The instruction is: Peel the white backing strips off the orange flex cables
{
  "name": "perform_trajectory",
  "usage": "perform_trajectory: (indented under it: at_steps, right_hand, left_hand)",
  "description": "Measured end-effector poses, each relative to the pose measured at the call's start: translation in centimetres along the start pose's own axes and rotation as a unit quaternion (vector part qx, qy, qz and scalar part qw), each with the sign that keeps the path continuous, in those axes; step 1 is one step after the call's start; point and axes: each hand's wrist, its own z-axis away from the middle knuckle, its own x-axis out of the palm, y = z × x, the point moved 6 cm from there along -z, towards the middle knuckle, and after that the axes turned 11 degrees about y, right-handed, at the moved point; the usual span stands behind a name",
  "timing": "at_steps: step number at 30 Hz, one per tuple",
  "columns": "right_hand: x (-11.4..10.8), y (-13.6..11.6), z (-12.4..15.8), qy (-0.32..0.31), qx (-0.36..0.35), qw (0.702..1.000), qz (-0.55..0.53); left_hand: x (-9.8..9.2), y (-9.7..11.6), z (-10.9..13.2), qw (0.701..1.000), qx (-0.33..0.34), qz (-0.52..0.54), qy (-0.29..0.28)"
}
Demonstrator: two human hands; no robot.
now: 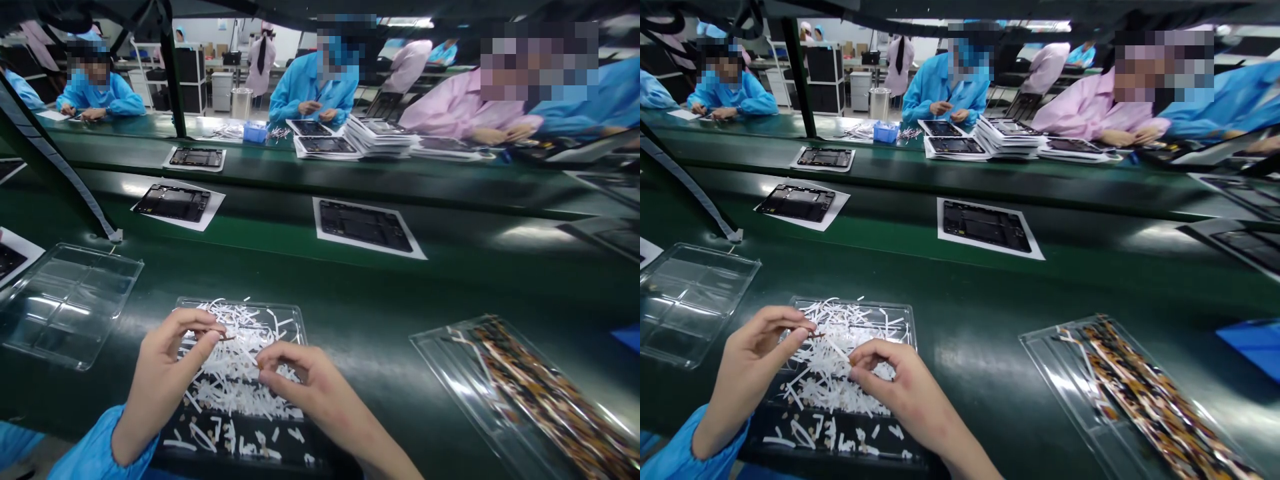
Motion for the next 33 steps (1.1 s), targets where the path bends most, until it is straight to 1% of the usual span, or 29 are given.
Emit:
perform_trajectory:
  at_steps: [1, 3, 4, 5, 6, 8, 9, 10, 12, 16, 20, 24, 26, 30, 33]
  right_hand:
    - [0.0, 0.1, 0.0, -0.004, 0.001, 1.0, 0.0]
    - [0.0, 0.2, -0.2, -0.001, -0.004, 1.0, 0.004]
    - [-0.1, 0.2, -0.2, 0.005, -0.009, 1.0, 0.008]
    - [-0.1, 0.1, -0.2, 0.012, -0.015, 1.0, 0.012]
    - [-0.1, 0.0, -0.2, 0.018, -0.022, 1.0, 0.014]
    - [0.0, -0.3, -0.1, 0.026, -0.035, 0.999, 0.018]
    - [0.1, -0.4, 0.0, 0.027, -0.042, 0.999, 0.023]
    - [0.2, -0.6, 0.1, 0.028, -0.05, 0.998, 0.029]
    - [0.4, -0.9, 0.4, 0.029, -0.067, 0.996, 0.05]
    - [0.5, -1.1, 0.7, 0.037, -0.085, 0.992, 0.084]
    - [0.9, -1.0, 0.7, 0.035, -0.093, 0.991, 0.088]
    - [0.9, -1.3, 1.0, 0.027, -0.113, 0.988, 0.102]
    - [0.0, -1.7, 1.4, 0.033, -0.119, 0.986, 0.116]
    - [-2.9, -3.4, 2.5, 0.056, -0.142, 0.975, 0.164]
    - [-4.1, -4.5, 3.0, 0.052, -0.175, 0.962, 0.204]
  left_hand:
    - [-0.1, 0.0, 0.0, 1.0, 0.011, -0.026, 0.005]
    - [-0.1, 0.2, 0.3, 0.994, 0.046, -0.097, 0.034]
    - [0.0, 0.5, 0.6, 0.989, 0.071, -0.125, 0.043]
    - [0.5, 0.8, 1.1, 0.984, 0.097, -0.141, 0.038]
    - [1.2, 1.1, 1.6, 0.982, 0.124, -0.143, 0.018]
    - [2.8, 1.6, 2.7, 0.978, 0.166, -0.12, -0.041]
    - [3.5, 1.7, 3.2, 0.976, 0.176, -0.107, -0.064]
    - [3.9, 1.8, 3.5, 0.976, 0.181, -0.098, -0.075]
    - [4.3, 1.7, 3.8, 0.977, 0.177, -0.091, -0.08]
    - [4.2, 1.4, 4.0, 0.976, 0.174, -0.102, -0.081]
    - [4.4, 1.5, 4.2, 0.971, 0.191, -0.122, -0.076]
    - [4.5, 1.7, 3.8, 0.968, 0.207, -0.115, -0.081]
    - [4.0, 1.2, 3.2, 0.971, 0.194, -0.12, -0.074]
    - [2.3, -1.0, 1.8, 0.971, 0.16, -0.167, -0.061]
    - [1.7, -1.9, 1.4, 0.972, 0.14, -0.176, -0.072]
